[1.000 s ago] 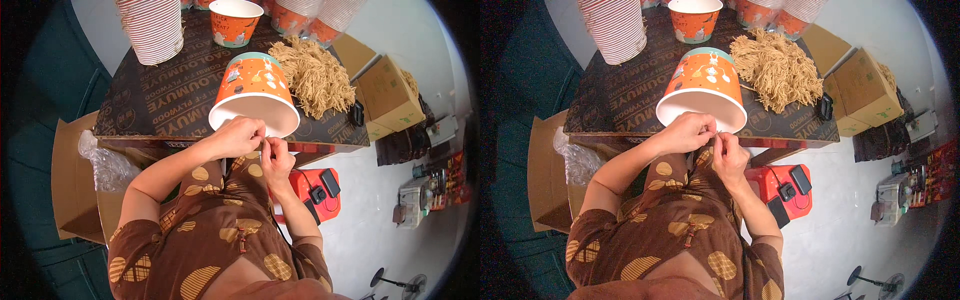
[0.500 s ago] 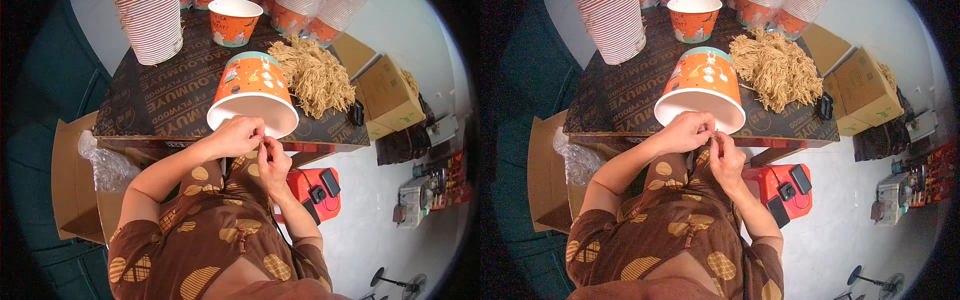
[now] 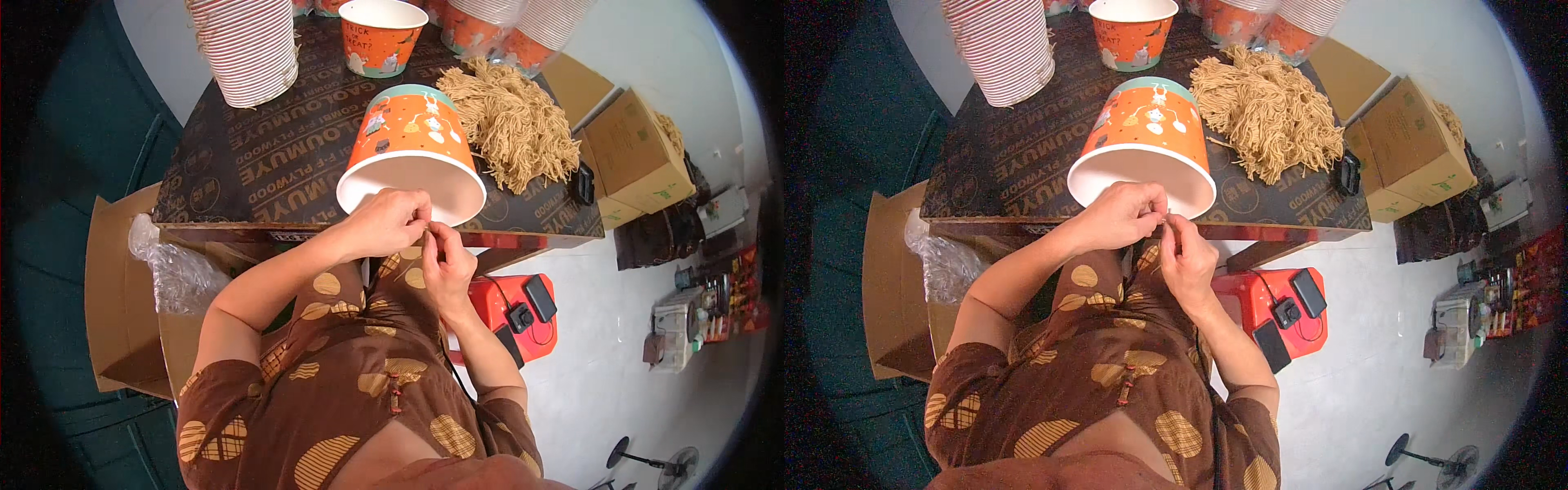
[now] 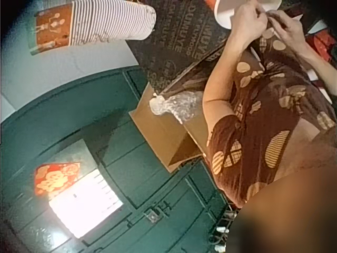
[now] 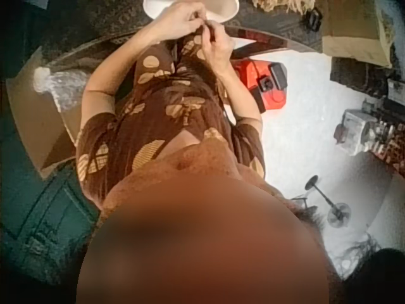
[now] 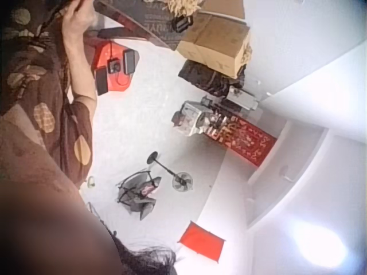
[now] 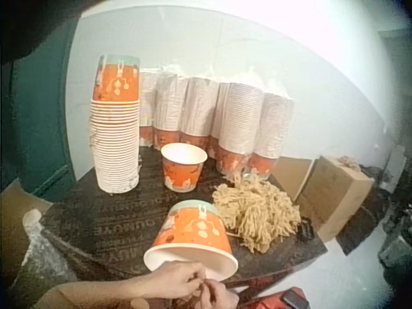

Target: Threading string through a bucket to create a handle.

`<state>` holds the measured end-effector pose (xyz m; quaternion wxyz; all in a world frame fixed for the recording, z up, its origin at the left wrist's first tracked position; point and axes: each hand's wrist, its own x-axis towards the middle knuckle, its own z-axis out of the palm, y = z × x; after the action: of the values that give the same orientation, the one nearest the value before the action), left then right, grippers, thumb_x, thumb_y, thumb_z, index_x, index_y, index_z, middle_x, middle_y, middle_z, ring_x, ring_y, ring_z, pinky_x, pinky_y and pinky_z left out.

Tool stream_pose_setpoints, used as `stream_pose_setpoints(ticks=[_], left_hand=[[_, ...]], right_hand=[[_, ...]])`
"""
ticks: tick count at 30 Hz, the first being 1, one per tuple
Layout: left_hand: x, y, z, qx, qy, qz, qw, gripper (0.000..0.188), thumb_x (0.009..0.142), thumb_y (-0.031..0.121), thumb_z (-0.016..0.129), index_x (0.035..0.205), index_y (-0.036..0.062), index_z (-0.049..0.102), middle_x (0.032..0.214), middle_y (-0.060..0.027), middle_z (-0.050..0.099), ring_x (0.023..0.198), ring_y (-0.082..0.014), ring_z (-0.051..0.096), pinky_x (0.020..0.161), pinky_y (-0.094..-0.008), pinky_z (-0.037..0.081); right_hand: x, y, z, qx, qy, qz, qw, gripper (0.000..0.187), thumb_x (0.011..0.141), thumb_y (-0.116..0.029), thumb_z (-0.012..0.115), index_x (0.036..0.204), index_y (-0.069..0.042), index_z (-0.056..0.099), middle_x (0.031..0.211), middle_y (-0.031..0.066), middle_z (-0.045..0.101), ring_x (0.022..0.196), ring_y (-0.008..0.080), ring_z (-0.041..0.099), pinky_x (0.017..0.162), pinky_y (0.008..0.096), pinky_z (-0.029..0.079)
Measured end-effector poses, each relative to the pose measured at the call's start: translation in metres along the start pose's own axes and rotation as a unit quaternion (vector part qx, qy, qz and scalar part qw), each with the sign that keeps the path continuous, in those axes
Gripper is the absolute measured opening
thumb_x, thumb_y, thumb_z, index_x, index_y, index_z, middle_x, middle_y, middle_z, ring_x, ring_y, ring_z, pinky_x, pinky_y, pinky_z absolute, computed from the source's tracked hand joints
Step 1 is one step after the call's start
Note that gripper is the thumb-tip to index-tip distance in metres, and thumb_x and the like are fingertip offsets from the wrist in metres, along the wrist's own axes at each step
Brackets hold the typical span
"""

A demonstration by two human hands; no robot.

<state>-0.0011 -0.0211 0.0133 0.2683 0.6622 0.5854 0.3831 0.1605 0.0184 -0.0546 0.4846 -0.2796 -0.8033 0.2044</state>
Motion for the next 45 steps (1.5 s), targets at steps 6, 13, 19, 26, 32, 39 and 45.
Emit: stream_pose_setpoints(ticks=[6, 13, 19, 26, 32, 39, 45], left_hand=[[0.0, 0.0, 0.0, -0.006, 0.004, 0.001, 1.0, 0.004, 0.084, 0.005, 0.058, 0.083, 0.0016, 0.057, 0.063, -0.0094, 0.06, 0.057, -0.0178, 0.061, 0.053, -0.0325, 0.046], [-0.001, 0.0, 0.001, -0.004, 0.007, -0.013, 1.0, 0.004, 0.084, 0.005, 0.058, 0.084, 0.0016, 0.056, 0.064, -0.0095, 0.06, 0.057, -0.0175, 0.062, 0.054, -0.0326, 0.047], [0.0, 0.002, -0.001, 0.003, 0.003, -0.007, 1.0, 0.004, 0.084, 0.005, 0.058, 0.085, 0.0015, 0.056, 0.063, -0.0088, 0.059, 0.058, -0.017, 0.062, 0.054, -0.0323, 0.046], [0.0, 0.001, 0.0, 0.002, -0.002, -0.013, 1.0, 0.005, 0.083, 0.005, 0.058, 0.085, 0.001, 0.056, 0.063, -0.0088, 0.059, 0.058, -0.017, 0.061, 0.054, -0.0321, 0.046], [0.0, -0.001, 0.001, -0.004, 0.002, -0.009, 1.0, 0.005, 0.083, 0.006, 0.058, 0.084, 0.0008, 0.056, 0.064, -0.0094, 0.06, 0.058, -0.0174, 0.062, 0.054, -0.0323, 0.046], [-0.001, 0.002, 0.001, 0.013, 0.013, -0.008, 1.0, 0.006, 0.083, 0.007, 0.06, 0.084, 0.0019, 0.057, 0.064, -0.0095, 0.058, 0.059, -0.0182, 0.059, 0.055, -0.0334, 0.046], [-0.002, 0.002, 0.001, 0.008, 0.008, -0.014, 1.0, 0.006, 0.083, 0.008, 0.061, 0.084, 0.0027, 0.058, 0.064, -0.01, 0.058, 0.058, -0.0186, 0.058, 0.055, -0.0334, 0.045]], right_hand=[[-0.002, -0.01, -0.004, 0.04, 0.013, 0.023, 0.999, 0.024, 0.08, 0.002, 0.068, 0.102, 0.002, 0.058, 0.067, 0.0122, 0.063, 0.056, 0.0233, 0.064, 0.052, 0.0311, 0.049], [-0.001, 0.001, -0.006, -0.051, 0.004, -0.077, 0.996, 0.029, 0.078, 0.003, 0.07, 0.102, 0.002, 0.055, 0.073, 0.012, 0.063, 0.056, 0.0229, 0.062, 0.051, 0.0329, 0.048], [-0.009, 0.002, -0.004, -0.018, 0.022, -0.044, 0.999, 0.03, 0.077, 0.002, 0.071, 0.102, 0.002, 0.055, 0.074, 0.0121, 0.062, 0.058, 0.0252, 0.062, 0.053, 0.0345, 0.048], [-0.013, 0.002, -0.006, -0.033, 0.004, -0.041, 0.999, 0.025, 0.079, 0.004, 0.067, 0.102, 0.002, 0.057, 0.08, 0.0143, 0.063, 0.066, 0.0281, 0.063, 0.058, 0.035, 0.051], [-0.009, -0.001, -0.007, -0.05, 0.004, -0.072, 0.996, 0.028, 0.078, 0.006, 0.066, 0.105, 0.003, 0.058, 0.085, 0.0148, 0.064, 0.069, 0.0287, 0.064, 0.059, 0.0354, 0.051], [0.001, -0.003, -0.007, -0.076, 0.008, -0.112, 0.991, 0.029, 0.079, 0.005, 0.065, 0.107, 0.004, 0.058, 0.084, 0.0142, 0.064, 0.068, 0.0269, 0.064, 0.058, 0.0345, 0.051], [0.004, -0.003, -0.003, -0.056, 0.01, -0.097, 0.994, 0.024, 0.08, 0.004, 0.065, 0.104, 0.003, 0.06, 0.08, 0.014, 0.065, 0.065, 0.027, 0.065, 0.056, 0.0343, 0.051]])
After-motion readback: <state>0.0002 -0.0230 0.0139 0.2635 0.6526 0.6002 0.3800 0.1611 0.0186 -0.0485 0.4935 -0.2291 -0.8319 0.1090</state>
